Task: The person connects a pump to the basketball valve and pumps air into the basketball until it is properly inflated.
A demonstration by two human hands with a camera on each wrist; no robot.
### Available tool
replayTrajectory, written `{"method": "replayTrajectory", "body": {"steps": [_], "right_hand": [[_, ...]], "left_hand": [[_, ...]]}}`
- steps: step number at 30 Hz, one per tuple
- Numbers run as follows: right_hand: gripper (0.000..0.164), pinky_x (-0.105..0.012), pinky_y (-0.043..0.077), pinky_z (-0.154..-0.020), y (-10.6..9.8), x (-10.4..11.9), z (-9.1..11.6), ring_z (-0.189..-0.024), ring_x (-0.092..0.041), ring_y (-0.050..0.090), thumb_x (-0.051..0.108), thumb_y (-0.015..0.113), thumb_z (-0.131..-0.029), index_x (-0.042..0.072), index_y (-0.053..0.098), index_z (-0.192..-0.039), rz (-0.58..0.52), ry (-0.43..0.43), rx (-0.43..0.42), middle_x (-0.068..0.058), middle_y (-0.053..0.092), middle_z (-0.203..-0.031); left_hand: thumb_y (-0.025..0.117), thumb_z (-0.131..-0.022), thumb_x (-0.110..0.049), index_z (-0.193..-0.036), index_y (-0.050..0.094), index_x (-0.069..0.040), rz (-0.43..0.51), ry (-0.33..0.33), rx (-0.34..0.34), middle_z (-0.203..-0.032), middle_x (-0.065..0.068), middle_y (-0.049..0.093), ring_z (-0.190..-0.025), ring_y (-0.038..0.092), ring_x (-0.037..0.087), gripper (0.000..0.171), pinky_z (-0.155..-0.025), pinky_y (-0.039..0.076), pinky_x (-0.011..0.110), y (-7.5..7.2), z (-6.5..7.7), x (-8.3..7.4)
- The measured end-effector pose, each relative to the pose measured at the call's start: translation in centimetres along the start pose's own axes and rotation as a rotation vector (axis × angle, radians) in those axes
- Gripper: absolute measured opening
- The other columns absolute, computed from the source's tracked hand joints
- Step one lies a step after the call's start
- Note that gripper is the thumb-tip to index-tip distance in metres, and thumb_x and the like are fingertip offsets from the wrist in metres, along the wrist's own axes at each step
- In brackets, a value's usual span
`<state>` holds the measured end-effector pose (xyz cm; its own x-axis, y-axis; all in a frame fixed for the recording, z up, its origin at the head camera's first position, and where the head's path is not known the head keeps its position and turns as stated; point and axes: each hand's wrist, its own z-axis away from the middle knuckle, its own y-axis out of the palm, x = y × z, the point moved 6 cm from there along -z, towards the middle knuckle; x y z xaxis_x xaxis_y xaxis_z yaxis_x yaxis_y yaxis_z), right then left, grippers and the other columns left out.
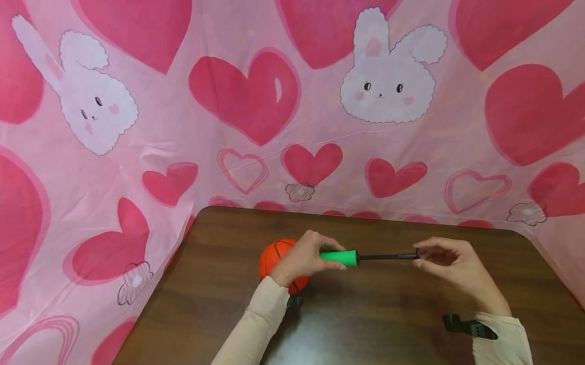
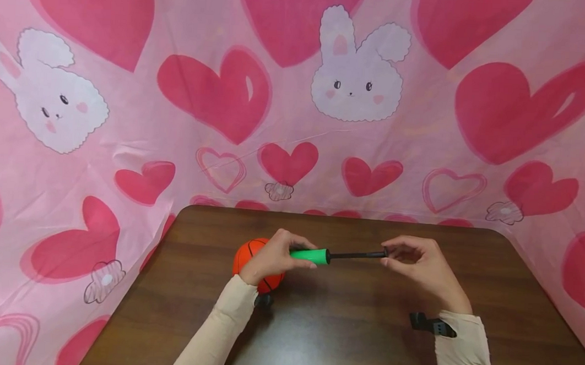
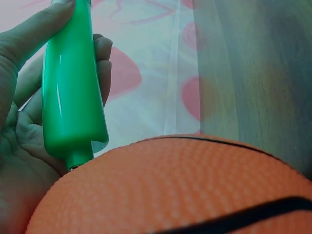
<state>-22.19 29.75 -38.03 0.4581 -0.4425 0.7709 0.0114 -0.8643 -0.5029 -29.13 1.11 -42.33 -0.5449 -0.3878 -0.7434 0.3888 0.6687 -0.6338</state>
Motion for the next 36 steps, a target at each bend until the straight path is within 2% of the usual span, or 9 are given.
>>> {"method": "replayTrajectory", "body": {"steps": [9, 15, 24, 31, 36], "right_hand": [[0.031, -0.021, 0.059, -0.066, 0.4, -0.1, -0.1, -0.076, -0.004, 0.073, -0.013, 0.080, -0.081, 0.002, 0.077, -0.108, -0.021, -0.011, -0.020, 0.012, 0.077, -0.092], [0.031, -0.020, 0.060, -0.068, 1.2, 0.0, -0.4, -0.077, -0.005, 0.073, -0.011, 0.081, -0.081, 0.001, 0.077, -0.109, -0.017, -0.033, -0.012, 0.010, 0.077, -0.094], [0.029, -0.020, 0.060, -0.070, 3.2, 0.1, -0.9, -0.078, -0.005, 0.072, -0.007, 0.082, -0.082, 0.003, 0.078, -0.108, -0.002, -0.052, 0.016, 0.003, 0.076, -0.091], [0.028, -0.020, 0.059, -0.073, 5.3, 0.0, -1.2, -0.078, -0.006, 0.072, -0.005, 0.084, -0.081, 0.006, 0.079, -0.106, 0.004, -0.081, 0.016, -0.007, 0.076, -0.090], [0.028, -0.022, 0.060, -0.072, 6.8, 0.0, -1.5, -0.077, -0.006, 0.072, -0.005, 0.084, -0.080, 0.005, 0.079, -0.106, -0.016, -0.101, 0.034, -0.013, 0.075, -0.089]], "left_hand": [[0.088, -0.085, -0.026, -0.112, 0.082, -0.016, 0.001, 0.002, 0.002, -0.101, -0.007, 0.080, -0.084, 0.063, 0.004, 0.030, -0.075, 0.056, 0.019, 0.2, 0.1, 0.1], [0.089, -0.085, -0.026, -0.112, 0.082, -0.015, -0.026, 0.036, -0.009, -0.100, -0.005, 0.080, -0.082, 0.064, 0.003, 0.030, -0.074, 0.056, 0.018, 0.1, -0.1, -0.1], [0.090, -0.083, -0.026, -0.111, 0.083, -0.014, -0.064, 0.061, -0.017, -0.100, -0.004, 0.081, -0.078, 0.063, 0.001, 0.031, -0.072, 0.055, 0.016, 0.2, -0.1, -0.6], [0.092, -0.081, -0.022, -0.108, 0.083, -0.012, -0.061, 0.071, -0.024, -0.099, -0.003, 0.081, -0.076, 0.062, 0.000, 0.030, -0.071, 0.054, 0.015, 0.4, 0.0, -1.0], [0.092, -0.081, -0.022, -0.108, 0.083, -0.012, -0.089, 0.103, -0.016, -0.098, -0.003, 0.081, -0.075, 0.062, -0.002, 0.031, -0.071, 0.054, 0.013, 0.7, -0.1, -1.5]]}}
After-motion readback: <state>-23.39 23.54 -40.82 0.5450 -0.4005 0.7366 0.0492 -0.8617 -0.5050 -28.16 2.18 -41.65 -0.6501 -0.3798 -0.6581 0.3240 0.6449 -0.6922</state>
